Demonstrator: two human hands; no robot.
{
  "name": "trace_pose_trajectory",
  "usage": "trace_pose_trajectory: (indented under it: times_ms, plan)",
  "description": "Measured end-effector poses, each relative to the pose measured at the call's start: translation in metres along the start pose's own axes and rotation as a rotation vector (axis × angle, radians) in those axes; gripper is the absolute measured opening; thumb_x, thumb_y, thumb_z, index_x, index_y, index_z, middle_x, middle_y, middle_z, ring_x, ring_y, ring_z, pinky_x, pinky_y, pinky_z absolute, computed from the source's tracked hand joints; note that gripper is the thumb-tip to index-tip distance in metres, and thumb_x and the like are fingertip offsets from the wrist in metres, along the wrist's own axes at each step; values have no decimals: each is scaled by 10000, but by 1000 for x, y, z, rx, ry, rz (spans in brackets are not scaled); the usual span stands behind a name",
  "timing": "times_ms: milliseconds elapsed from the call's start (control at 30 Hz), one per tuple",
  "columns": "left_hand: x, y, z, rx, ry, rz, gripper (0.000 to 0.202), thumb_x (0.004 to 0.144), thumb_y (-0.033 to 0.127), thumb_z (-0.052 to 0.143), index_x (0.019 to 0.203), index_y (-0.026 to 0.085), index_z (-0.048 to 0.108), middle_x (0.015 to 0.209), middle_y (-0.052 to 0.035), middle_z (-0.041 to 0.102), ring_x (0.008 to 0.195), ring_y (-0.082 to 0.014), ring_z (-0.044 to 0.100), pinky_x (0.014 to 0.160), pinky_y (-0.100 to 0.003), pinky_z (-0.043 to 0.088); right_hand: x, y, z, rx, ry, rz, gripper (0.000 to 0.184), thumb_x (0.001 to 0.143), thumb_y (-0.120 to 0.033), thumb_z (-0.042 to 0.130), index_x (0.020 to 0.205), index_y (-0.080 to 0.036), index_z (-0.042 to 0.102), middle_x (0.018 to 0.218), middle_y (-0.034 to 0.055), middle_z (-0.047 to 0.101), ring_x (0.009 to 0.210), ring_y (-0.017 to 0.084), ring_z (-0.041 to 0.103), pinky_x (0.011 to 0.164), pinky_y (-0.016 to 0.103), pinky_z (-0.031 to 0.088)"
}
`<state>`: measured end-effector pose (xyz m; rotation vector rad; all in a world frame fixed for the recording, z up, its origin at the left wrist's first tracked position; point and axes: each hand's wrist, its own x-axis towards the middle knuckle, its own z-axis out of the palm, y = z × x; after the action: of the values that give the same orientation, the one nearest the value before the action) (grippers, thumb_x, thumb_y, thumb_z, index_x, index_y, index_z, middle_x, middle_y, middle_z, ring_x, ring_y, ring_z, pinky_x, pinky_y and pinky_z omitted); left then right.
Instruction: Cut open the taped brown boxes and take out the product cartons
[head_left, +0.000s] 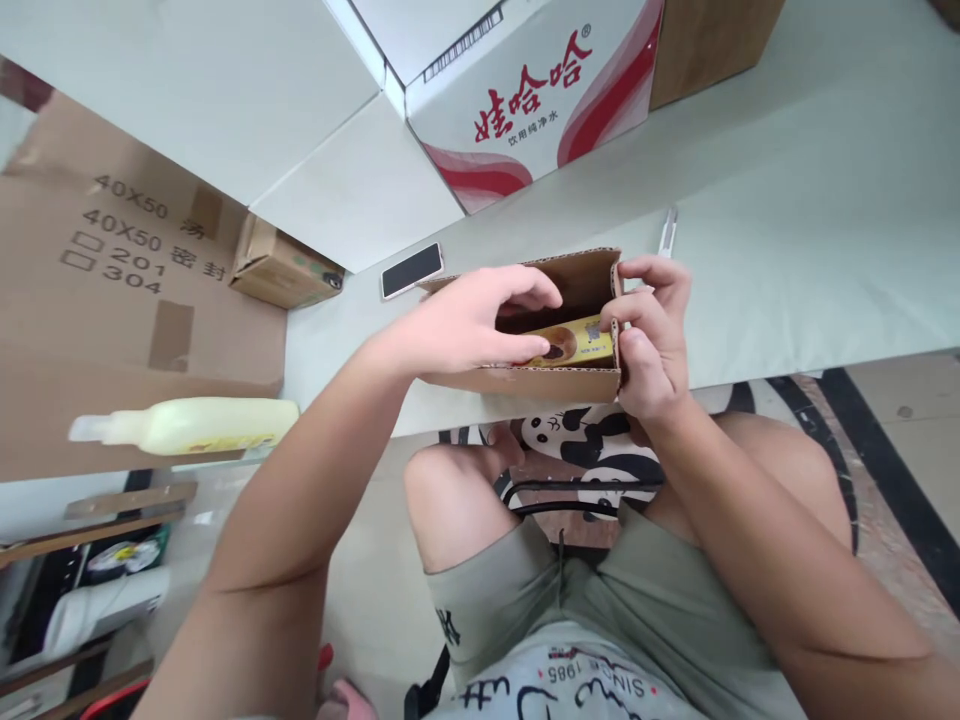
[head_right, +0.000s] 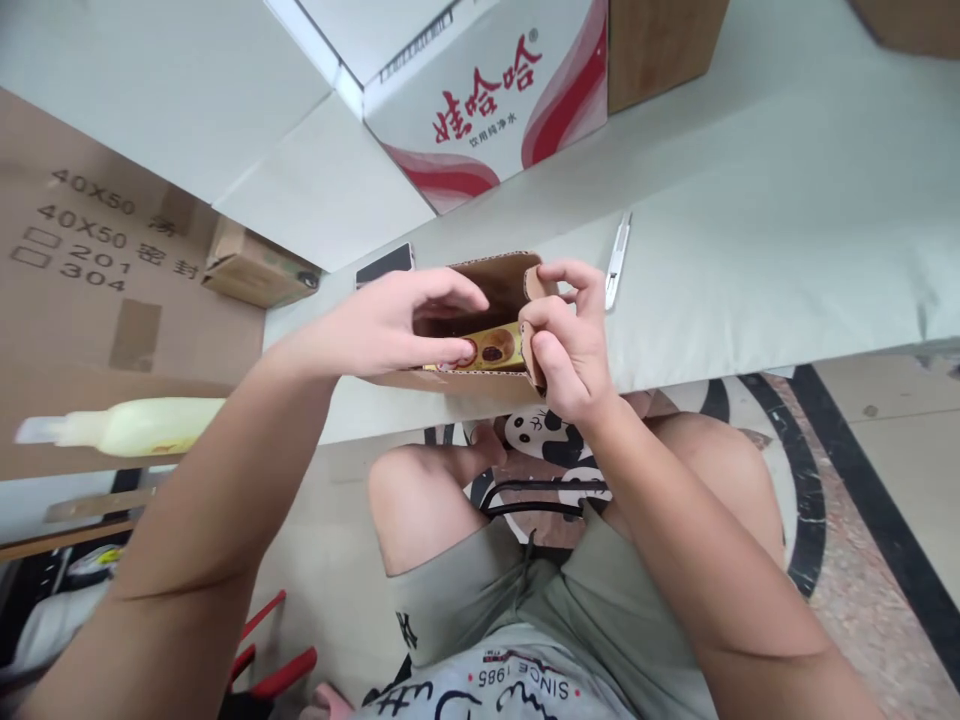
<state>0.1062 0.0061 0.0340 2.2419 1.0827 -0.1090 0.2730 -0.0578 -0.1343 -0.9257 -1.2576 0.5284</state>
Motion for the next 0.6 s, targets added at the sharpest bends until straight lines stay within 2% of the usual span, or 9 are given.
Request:
trace_pose_trajectory:
  times_ms: [133, 200, 267, 367, 500, 600]
  plan:
    - [17, -9, 14, 166, -188, -93, 603, 719, 428, 786, 1286, 245, 691, 1256, -66, 754, 1085, -292, 725, 851, -345, 555, -2, -1, -1, -33, -9, -41, 473, 1017, -612, 374, 844, -246, 618, 1290, 94, 486, 1263, 278, 527, 1139, 507, 459]
    - [22, -13, 20, 284, -251, -125, 597, 728, 448, 764, 1287, 255, 688, 1181, -79, 771, 986, -311, 731, 759, -353, 528, -2, -2, -1, -64, -19, -29, 504, 1015, -638, 339, 844, -254, 617, 1293, 89, 487, 1286, 281, 509, 1161, 519, 451]
    - [24, -14, 23, 388, -261, -171, 474, 757, 444, 720, 1190, 249, 715, 1029, -81, 778, 840, -303, 719, 687, -355, 487, -2, -2, -2, -84, -21, -12, 520, 1018, -652, 311, 854, -267, 620, 1301, 77, 485, 1307, 274, 493, 1181, 520, 440]
    - [20, -13, 20, 476, -183, -202, 336, 750, 357, 690, 1062, 236, 724, 908, -69, 756, 770, -282, 696, 668, -342, 456, -1, -1, -2, -68, -14, -33, 474, 1037, -600, 323, 871, -270, 621, 1312, 70, 480, 1306, 256, 492, 1186, 499, 429]
    - [-1, -1, 3, 407, 4, -170, 421, 745, 271, 685, 1164, 242, 719, 1044, -37, 774, 907, -258, 707, 763, -314, 491, 0, 1, -2, 22, 17, -87, 351, 1042, -496, 397, 883, -262, 603, 1280, 72, 475, 1282, 247, 506, 1188, 495, 417]
    - [-21, 9, -10, 373, 155, -134, 415, 764, 203, 680, 1175, 195, 735, 1051, -30, 775, 906, -222, 693, 802, -302, 508, 1, 4, -3, 24, 78, -75, 328, 1028, -545, 408, 954, -274, 579, 1236, 88, 485, 1266, 260, 526, 1168, 504, 443]
